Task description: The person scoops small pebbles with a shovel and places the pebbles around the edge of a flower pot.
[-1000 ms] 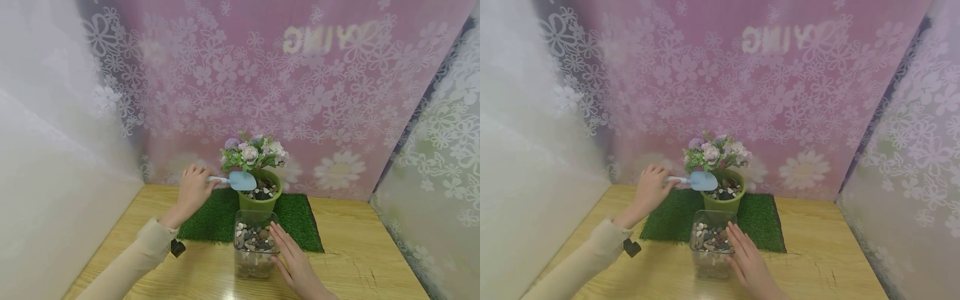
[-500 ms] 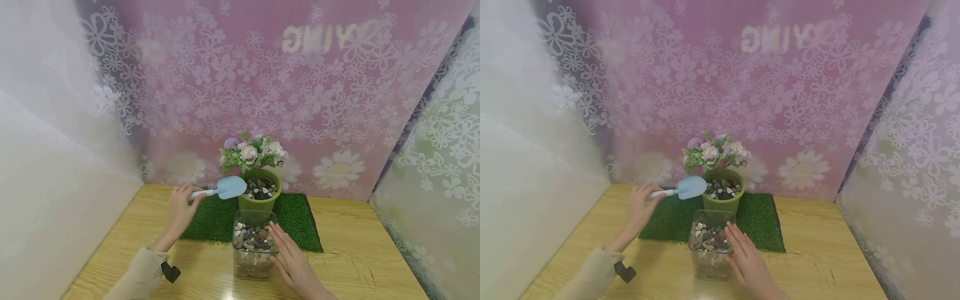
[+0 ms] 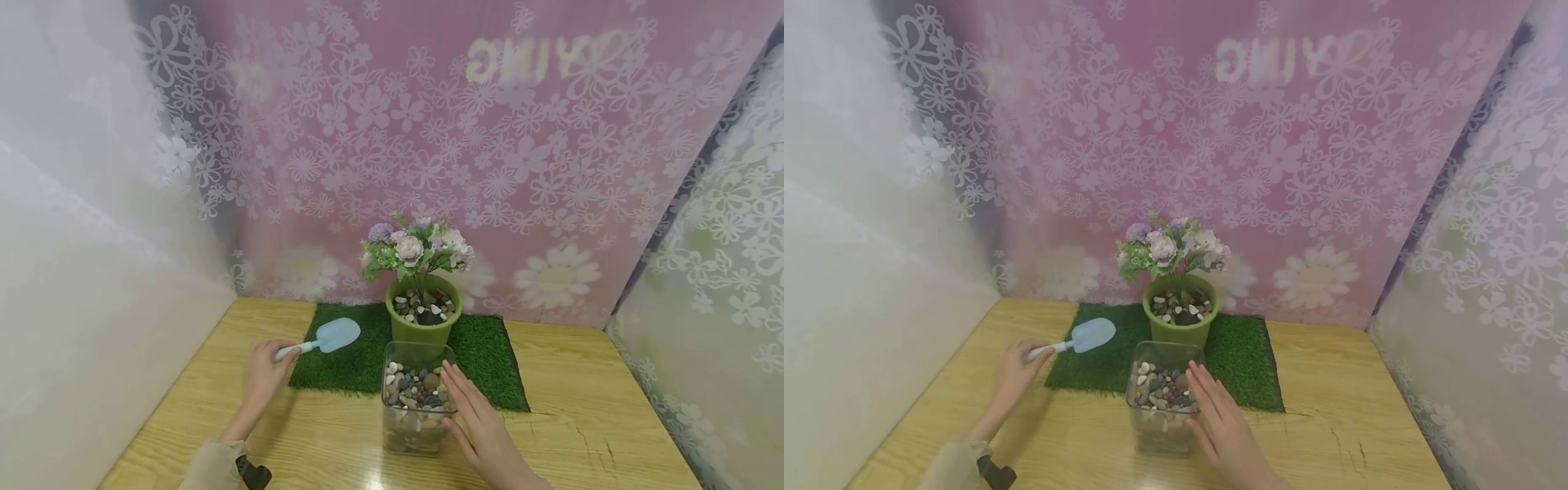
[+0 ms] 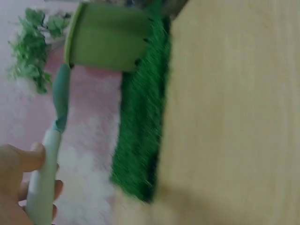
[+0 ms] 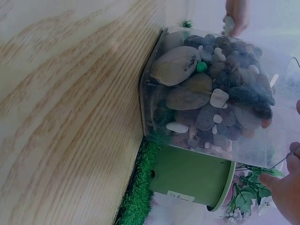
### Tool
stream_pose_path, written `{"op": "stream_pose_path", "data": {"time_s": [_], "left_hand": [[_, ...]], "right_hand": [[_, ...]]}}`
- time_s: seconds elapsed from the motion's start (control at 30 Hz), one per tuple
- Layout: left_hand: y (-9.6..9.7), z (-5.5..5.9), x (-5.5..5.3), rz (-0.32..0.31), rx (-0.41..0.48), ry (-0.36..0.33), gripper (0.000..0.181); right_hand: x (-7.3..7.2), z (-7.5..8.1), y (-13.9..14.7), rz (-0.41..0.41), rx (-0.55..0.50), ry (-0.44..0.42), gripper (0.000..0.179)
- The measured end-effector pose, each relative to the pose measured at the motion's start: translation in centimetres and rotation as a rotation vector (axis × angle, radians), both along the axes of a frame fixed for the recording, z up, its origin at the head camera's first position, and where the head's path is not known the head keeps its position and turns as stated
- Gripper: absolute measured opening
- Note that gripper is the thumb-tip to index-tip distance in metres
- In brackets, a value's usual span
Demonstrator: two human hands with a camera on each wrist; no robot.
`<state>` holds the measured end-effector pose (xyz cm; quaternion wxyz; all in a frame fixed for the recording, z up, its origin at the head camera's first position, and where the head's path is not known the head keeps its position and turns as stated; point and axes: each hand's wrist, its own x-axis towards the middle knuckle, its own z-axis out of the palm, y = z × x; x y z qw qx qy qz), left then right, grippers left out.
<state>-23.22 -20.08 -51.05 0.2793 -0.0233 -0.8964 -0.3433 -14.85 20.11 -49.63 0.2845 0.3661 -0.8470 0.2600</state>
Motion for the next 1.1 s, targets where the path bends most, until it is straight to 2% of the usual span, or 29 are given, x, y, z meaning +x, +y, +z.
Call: {"op": "stream_pose_path", "data": {"time_s": [0.27,0.5,0.6,0.7,0.8,0.93,1.1], "left_hand": [[-2.1,-1.8,1.8,0.088,-0.120,-0.240,0.026],[-2.7,-2.5,2.6,0.086,-0.167,-0.432,0.031],[-2.7,-2.6,2.9,0.049,-0.166,-0.497,0.033],[-2.4,-2.8,3.3,0.001,-0.172,-0.530,0.031],[-1.5,-3.1,3.6,-0.049,-0.164,-0.531,0.030],[-0.4,-3.4,3.9,-0.108,-0.081,-0.559,0.030],[0.3,-3.4,4.3,-0.109,-0.009,-0.564,0.034]], "right_hand": [[0.1,0.0,0.0,0.003,-0.013,-0.005,0.059],[0.1,-0.1,-0.1,0.000,-0.004,-0.013,0.060],[0.1,-0.1,-0.1,-0.002,0.000,-0.019,0.060],[0.1,-0.1,-0.1,-0.002,-0.002,-0.013,0.060],[0.1,0.0,0.0,0.005,-0.013,-0.008,0.059],[0.1,0.1,0.0,0.006,-0.016,-0.017,0.059],[0.1,0.1,0.0,0.002,-0.007,-0.018,0.060]]}}
